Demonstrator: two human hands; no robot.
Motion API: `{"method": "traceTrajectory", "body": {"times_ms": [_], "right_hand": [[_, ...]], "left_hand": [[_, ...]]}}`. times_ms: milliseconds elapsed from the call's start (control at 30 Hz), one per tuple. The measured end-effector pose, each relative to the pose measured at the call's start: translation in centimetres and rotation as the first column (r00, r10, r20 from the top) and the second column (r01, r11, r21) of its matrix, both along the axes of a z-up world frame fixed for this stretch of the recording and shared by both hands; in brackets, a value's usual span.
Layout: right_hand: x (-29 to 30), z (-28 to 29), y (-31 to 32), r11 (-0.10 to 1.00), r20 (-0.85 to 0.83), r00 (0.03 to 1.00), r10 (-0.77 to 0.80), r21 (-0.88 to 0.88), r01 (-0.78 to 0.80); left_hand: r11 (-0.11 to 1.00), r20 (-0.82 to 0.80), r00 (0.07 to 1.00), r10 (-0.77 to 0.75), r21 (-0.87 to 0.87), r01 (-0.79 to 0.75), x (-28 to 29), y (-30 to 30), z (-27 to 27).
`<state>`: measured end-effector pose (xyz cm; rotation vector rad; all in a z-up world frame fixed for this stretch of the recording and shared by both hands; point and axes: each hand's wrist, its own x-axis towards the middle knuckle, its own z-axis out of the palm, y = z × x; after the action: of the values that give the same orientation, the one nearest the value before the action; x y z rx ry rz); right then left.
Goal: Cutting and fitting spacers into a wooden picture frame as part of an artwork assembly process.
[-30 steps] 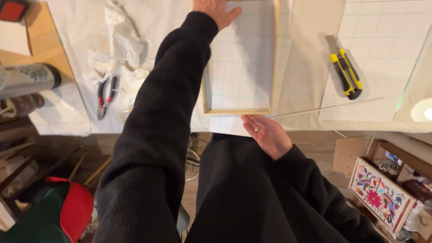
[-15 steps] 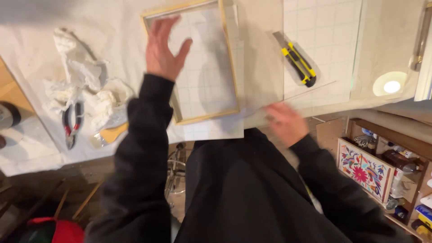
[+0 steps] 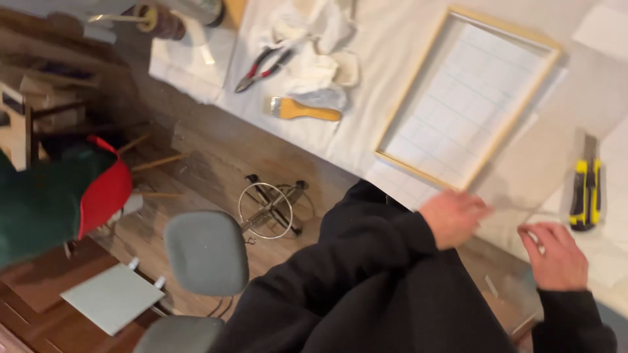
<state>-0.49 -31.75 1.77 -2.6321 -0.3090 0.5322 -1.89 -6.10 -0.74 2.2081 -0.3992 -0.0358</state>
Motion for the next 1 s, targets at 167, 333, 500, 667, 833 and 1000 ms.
{"method": "traceTrajectory", "body": {"times_ms": [167, 333, 500, 667, 833, 1000], "right_hand": [[1.5, 5.2, 3.9, 0.992, 0.023, 0.992, 0.122, -0.018, -0.121], [5.2, 8.1, 12.0, 0.934, 0.201, 0.919, 0.34, 0.037, -0.354], [8.2, 10.4, 21.0, 0.868, 0.278, 0.903, 0.329, 0.287, -0.405], [11.6, 5.9, 17.4, 0.887, 0.204, 0.919, 0.339, 0.255, -0.384], [17.3, 3.7, 14.4, 0.925, 0.176, 0.974, 0.142, 0.327, -0.194], [26.3, 0.3, 14.0, 0.949, 0.328, 0.941, 0.081, 0.263, -0.173]], "left_hand": [[0.98, -0.054, 0.997, -0.054, 0.189, 0.064, -1.0, -1.3, 2.1], [0.996, -0.041, 0.999, 0.018, 0.088, -0.015, -2.5, 3.8, 2.4], [0.773, -0.026, 0.773, 0.633, 0.05, -0.632, -1.7, 13.3, 4.6], [0.627, -0.101, 0.621, 0.777, 0.04, -0.778, -1.3, 20.5, 0.0], [0.587, -0.081, 0.582, 0.809, 0.158, -0.794, -0.7, 22.0, -3.8], [0.634, 0.018, 0.646, 0.763, 0.179, -0.753, 0.6, 21.6, -4.8]]}}
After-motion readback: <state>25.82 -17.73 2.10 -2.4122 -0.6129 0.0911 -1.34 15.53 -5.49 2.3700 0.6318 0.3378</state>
